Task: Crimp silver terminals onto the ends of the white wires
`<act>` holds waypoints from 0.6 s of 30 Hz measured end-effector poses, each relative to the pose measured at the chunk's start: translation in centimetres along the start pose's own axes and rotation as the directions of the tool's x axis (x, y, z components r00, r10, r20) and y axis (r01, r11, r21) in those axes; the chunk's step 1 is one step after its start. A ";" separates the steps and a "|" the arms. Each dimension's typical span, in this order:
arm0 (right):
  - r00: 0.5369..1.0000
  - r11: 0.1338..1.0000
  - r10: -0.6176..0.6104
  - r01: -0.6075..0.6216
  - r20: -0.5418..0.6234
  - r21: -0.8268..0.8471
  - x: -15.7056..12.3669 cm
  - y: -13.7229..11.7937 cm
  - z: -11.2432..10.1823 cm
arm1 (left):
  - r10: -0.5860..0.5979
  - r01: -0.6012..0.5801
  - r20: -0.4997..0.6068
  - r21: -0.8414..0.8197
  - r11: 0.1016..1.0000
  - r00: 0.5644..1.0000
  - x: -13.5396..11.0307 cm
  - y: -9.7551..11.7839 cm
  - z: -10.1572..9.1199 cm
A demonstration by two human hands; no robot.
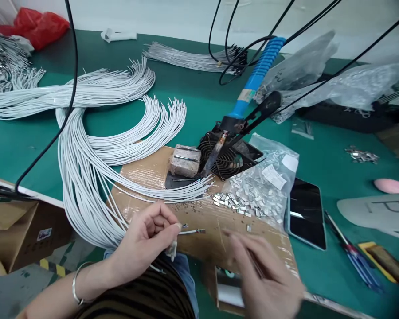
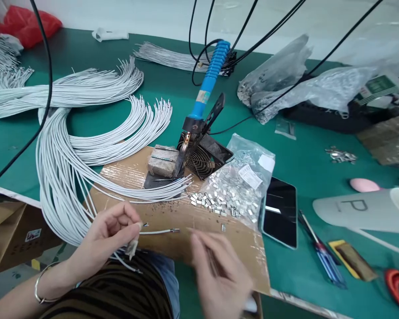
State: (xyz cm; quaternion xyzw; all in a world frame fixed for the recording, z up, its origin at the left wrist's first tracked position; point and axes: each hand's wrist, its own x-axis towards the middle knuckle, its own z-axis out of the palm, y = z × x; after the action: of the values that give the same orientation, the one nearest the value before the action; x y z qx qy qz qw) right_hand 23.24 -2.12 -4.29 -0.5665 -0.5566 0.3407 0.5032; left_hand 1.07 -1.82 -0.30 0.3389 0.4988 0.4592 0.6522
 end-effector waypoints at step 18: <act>0.970 0.944 0.013 -0.092 0.243 0.318 -0.2 -2.2 5.8 | 0.021 -0.018 -0.053 0.055 0.998 0.998 -0.4 0.0 0.6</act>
State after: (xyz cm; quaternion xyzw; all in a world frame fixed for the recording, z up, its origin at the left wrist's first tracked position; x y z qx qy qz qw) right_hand 17.09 -1.46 -3.76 -0.4454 -0.5330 0.5068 0.5106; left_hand 1.57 -2.23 -0.01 0.3489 0.5251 0.4608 0.6246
